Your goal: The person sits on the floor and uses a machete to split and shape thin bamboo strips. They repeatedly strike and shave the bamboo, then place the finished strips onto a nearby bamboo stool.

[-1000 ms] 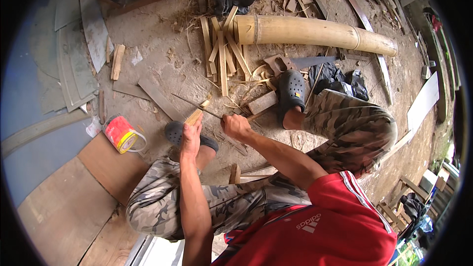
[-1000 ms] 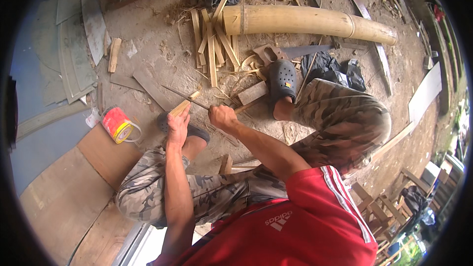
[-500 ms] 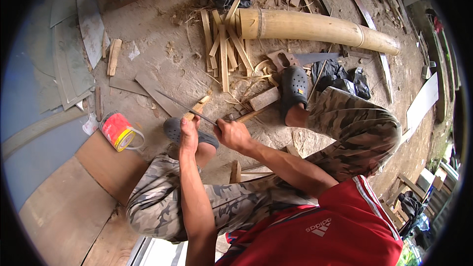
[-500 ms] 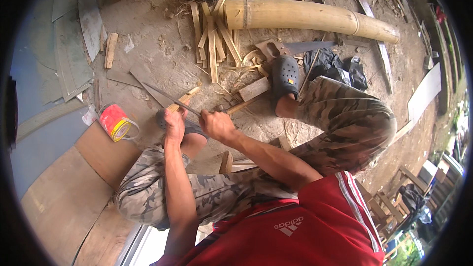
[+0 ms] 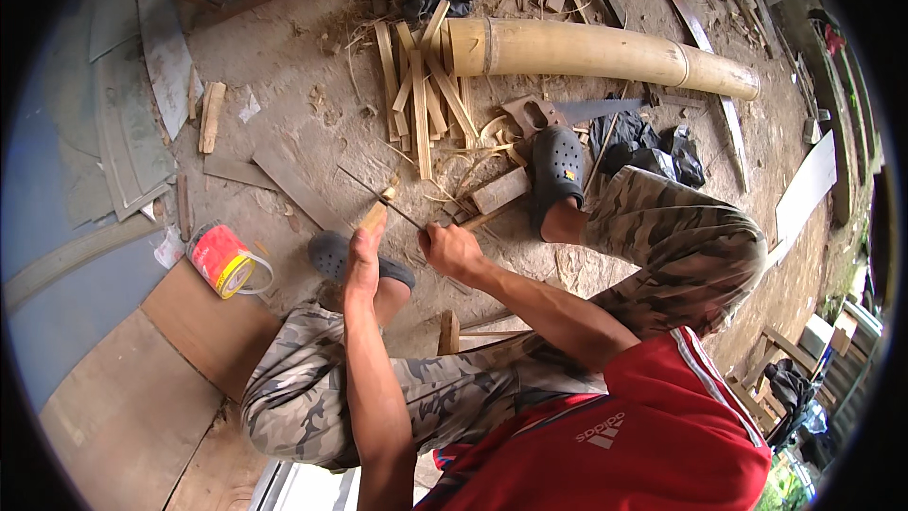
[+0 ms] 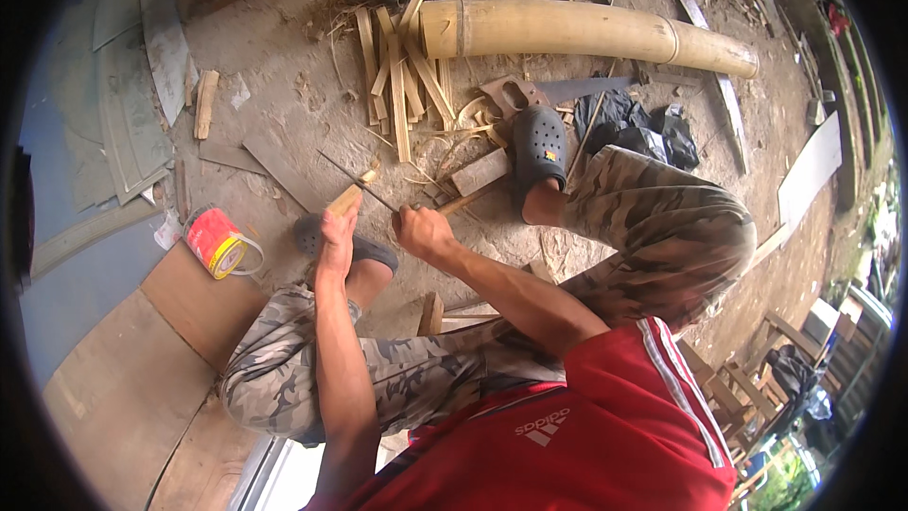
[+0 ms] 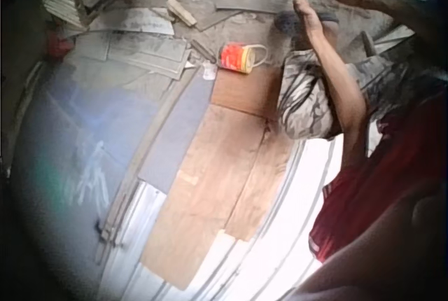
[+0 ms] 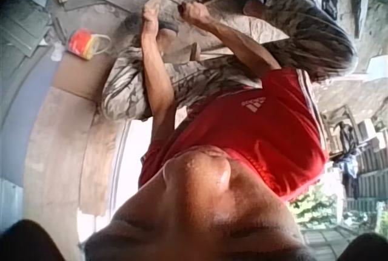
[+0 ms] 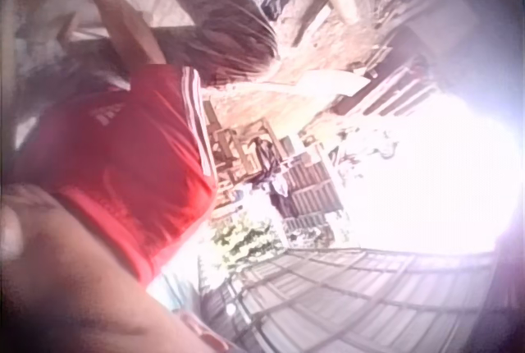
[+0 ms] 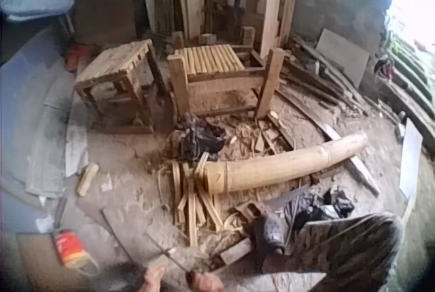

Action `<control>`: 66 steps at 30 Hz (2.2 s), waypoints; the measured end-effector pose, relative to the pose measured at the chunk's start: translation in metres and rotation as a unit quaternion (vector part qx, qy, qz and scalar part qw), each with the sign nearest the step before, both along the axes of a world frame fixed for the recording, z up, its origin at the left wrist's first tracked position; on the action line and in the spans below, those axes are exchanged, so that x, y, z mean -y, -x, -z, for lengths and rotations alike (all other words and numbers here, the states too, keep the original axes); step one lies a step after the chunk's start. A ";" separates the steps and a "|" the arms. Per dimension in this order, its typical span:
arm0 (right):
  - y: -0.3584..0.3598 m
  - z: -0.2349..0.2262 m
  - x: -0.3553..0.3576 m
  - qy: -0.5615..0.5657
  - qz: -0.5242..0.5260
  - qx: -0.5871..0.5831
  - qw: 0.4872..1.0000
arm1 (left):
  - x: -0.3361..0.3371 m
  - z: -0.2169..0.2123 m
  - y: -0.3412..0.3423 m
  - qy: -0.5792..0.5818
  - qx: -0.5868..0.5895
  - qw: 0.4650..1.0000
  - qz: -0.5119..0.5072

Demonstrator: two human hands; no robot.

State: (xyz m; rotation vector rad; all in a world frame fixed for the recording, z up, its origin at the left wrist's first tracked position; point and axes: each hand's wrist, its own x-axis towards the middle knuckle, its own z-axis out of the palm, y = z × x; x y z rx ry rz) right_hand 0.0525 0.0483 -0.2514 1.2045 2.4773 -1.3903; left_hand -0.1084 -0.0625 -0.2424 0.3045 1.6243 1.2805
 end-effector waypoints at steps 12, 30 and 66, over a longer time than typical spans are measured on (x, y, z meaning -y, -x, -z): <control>-0.006 0.054 -0.013 -0.053 -0.089 0.042 0.994 | -0.011 -0.018 0.008 0.000 0.033 0.999 0.039; 0.002 0.000 0.004 -0.024 -0.054 -0.002 0.998 | -0.005 -0.014 0.009 0.016 0.045 0.999 -0.018; -0.029 0.031 0.016 0.016 -0.011 0.006 1.000 | -0.013 -0.018 -0.009 -0.010 0.040 0.999 0.006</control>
